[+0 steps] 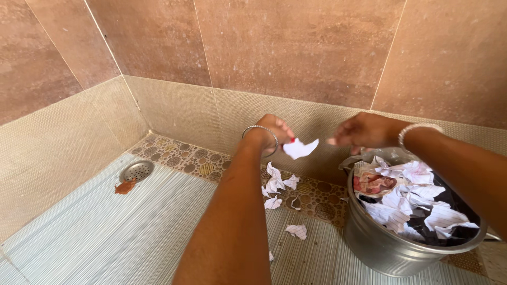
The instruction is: The person picks up crumpled pieces of paper and trash from the tiled floor and places them into a metal bucket. The task involves gathering scattered debris by hand and depositing it into the container.
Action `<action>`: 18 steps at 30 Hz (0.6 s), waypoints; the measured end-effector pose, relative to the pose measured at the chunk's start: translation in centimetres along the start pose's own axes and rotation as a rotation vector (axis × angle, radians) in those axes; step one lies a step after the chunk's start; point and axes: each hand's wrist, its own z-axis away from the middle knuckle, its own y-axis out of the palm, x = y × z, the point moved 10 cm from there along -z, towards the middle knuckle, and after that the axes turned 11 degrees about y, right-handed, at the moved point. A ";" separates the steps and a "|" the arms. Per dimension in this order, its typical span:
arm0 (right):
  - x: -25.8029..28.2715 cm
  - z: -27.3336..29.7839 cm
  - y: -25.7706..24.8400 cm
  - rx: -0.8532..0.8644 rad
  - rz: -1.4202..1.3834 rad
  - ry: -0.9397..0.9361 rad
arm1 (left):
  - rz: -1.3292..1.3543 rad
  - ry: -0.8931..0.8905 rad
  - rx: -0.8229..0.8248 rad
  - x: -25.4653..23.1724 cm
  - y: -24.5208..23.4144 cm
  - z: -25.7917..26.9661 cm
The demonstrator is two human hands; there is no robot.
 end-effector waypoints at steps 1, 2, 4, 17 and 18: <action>1.0 0.2 0.3 0.027 -0.056 0.005 | 0.027 -0.008 0.024 -0.4 0.2 0.1; 1.9 0.3 0.5 0.053 -0.111 0.011 | 0.054 -0.015 0.047 -0.9 0.4 0.3; 3.0 0.5 0.7 0.074 -0.181 0.019 | 0.115 -0.030 0.085 -2.2 1.0 1.0; -2.6 -1.7 -1.2 -0.049 0.065 0.010 | -0.082 -0.237 0.130 -0.9 0.4 4.5; -4.3 -2.1 -1.3 -0.055 0.174 0.015 | -0.130 -0.272 0.136 -0.5 0.2 5.2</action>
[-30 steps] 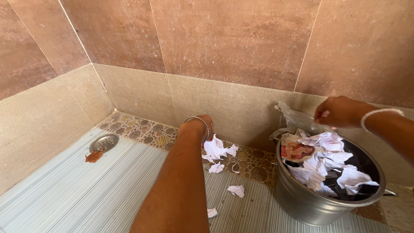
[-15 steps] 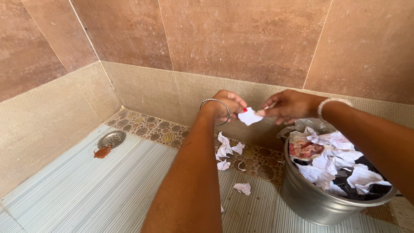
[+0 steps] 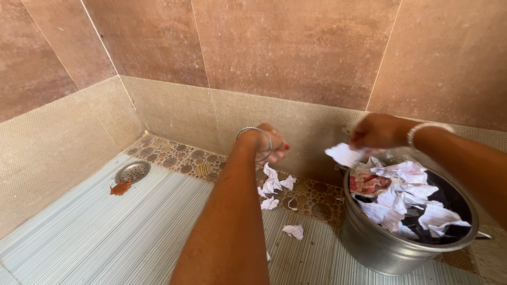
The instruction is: The person picks up crumpled pieces of paper and trash from the tiled floor and places them into a metal bucket. The task involves gathering scattered debris by hand and depositing it into the container.
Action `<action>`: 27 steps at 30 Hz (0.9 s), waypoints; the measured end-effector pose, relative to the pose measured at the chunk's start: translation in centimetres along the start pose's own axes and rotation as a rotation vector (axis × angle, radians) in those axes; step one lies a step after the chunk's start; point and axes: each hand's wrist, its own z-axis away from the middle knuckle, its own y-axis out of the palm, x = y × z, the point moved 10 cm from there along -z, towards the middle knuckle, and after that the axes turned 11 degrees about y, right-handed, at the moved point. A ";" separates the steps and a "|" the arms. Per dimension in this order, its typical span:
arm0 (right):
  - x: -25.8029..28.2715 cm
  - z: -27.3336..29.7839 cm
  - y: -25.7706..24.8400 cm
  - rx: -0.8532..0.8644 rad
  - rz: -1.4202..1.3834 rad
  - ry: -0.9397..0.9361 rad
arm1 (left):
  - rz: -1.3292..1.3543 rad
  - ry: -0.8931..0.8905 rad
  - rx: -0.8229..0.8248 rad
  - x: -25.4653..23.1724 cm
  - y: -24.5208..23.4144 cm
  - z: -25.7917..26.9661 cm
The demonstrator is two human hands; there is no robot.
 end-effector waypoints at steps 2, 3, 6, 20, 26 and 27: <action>-2.9 -1.1 0.9 0.011 0.086 -0.050 | -0.102 -0.071 0.034 0.7 -0.1 1.1; -4.2 -1.6 1.3 0.016 0.128 -0.076 | -0.153 -0.108 0.051 1.2 -0.3 1.6; -9.0 -2.1 1.9 0.039 0.120 0.036 | -0.207 -0.107 0.070 1.6 -0.4 2.2; -8.5 -2.1 1.4 -0.026 0.209 0.047 | -0.353 -0.110 0.118 1.8 0.1 2.0; -3.3 -0.6 1.4 -0.035 0.181 0.041 | -0.381 -0.126 0.131 2.5 0.3 1.8; -2.2 -0.4 1.5 -0.036 0.187 0.036 | -0.368 -0.131 0.131 2.7 0.3 1.8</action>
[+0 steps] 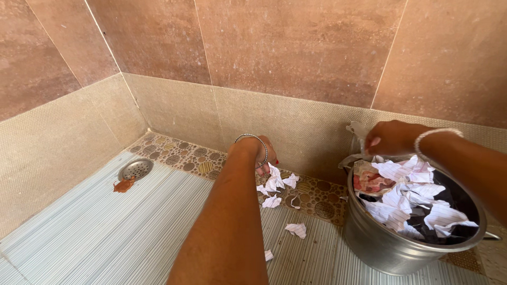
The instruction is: The person picks up crumpled pieces of paper and trash from the tiled floor and places them into a metal bucket. The task involves gathering scattered debris by hand and depositing it into the container.
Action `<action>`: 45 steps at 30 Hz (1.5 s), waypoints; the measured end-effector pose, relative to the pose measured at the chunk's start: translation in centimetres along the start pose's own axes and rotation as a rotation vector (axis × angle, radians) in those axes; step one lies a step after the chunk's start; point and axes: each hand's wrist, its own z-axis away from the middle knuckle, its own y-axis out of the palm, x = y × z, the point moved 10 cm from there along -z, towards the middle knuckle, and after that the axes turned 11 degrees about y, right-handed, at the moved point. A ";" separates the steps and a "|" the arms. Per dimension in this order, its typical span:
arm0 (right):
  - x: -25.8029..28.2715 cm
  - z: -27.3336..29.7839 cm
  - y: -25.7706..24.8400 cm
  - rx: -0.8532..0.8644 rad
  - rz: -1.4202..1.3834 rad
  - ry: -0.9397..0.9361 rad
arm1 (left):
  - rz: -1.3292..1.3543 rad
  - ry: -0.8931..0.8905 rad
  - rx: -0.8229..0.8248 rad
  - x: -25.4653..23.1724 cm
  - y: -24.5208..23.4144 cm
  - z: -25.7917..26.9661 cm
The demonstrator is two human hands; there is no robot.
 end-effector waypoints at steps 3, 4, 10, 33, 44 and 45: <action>2.8 0.8 -0.2 0.021 -0.023 -0.022 | -0.049 -0.024 0.016 0.7 0.0 0.0; 3.7 0.9 -0.1 0.029 -0.016 -0.029 | -0.044 -0.031 0.013 0.9 0.0 0.0; 8.2 0.4 0.5 0.023 0.014 -0.134 | -0.013 -0.034 0.015 2.4 0.6 -0.9; 17.2 -3.5 6.3 0.116 0.022 -0.233 | -0.079 -0.047 0.000 8.1 3.4 -7.4; 20.0 -6.3 11.2 0.185 0.060 -0.186 | -0.123 -0.033 -0.024 9.1 6.8 -11.2; 20.2 -6.7 11.7 0.186 0.050 -0.191 | -0.127 -0.031 -0.028 9.1 7.1 -11.5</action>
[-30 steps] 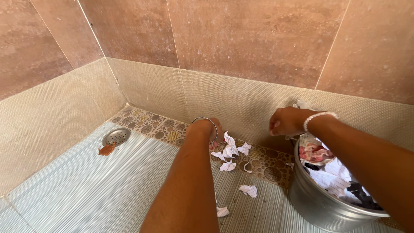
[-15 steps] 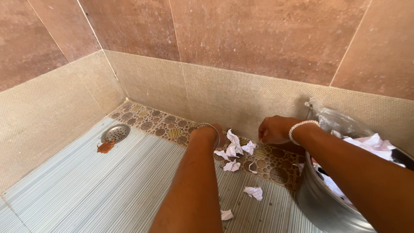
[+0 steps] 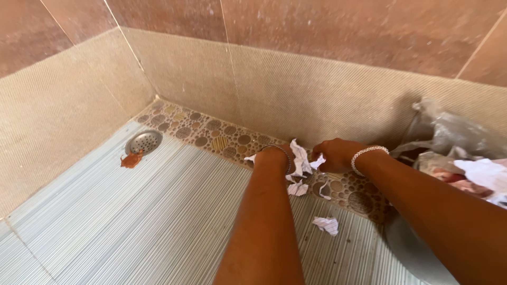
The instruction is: The person picks up crumpled pieces of paper and trash from the tiled floor and places them into a metal bucket. The task involves gathering scattered debris by hand and depositing it into the container.
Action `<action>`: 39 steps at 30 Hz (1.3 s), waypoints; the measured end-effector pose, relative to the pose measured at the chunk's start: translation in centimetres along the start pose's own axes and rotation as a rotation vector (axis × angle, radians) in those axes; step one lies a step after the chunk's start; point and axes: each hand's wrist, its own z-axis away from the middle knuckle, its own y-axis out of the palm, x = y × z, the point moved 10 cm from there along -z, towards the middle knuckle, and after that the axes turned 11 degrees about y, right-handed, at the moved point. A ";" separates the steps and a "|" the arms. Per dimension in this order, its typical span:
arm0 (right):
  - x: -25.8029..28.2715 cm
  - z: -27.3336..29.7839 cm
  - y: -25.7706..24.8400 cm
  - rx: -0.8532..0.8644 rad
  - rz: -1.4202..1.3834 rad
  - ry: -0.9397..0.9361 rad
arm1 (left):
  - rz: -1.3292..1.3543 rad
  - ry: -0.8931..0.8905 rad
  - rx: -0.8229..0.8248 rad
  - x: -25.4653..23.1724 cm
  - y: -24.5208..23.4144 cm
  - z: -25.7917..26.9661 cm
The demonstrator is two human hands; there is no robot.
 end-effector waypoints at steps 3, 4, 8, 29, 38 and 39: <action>0.4 -1.7 1.1 -0.027 -0.032 -0.019 | -0.002 0.001 -0.010 0.3 1.1 -1.0; 0.5 -2.2 1.4 -0.039 -0.030 -0.031 | 0.000 0.000 -0.013 0.4 1.5 -1.3; 0.4 -3.9 2.8 -0.042 -0.048 -0.007 | -0.002 -0.004 -0.020 1.1 2.9 -2.3; 2.3 -7.8 8.7 0.057 -0.119 -0.007 | 0.052 0.019 0.028 2.4 10.1 -7.6; 3.3 -7.6 10.4 0.240 -0.070 -0.111 | 0.040 0.049 0.117 2.6 9.8 -6.5; 3.3 -7.6 10.8 0.264 -0.047 -0.120 | 0.044 0.049 0.123 2.7 9.5 -6.1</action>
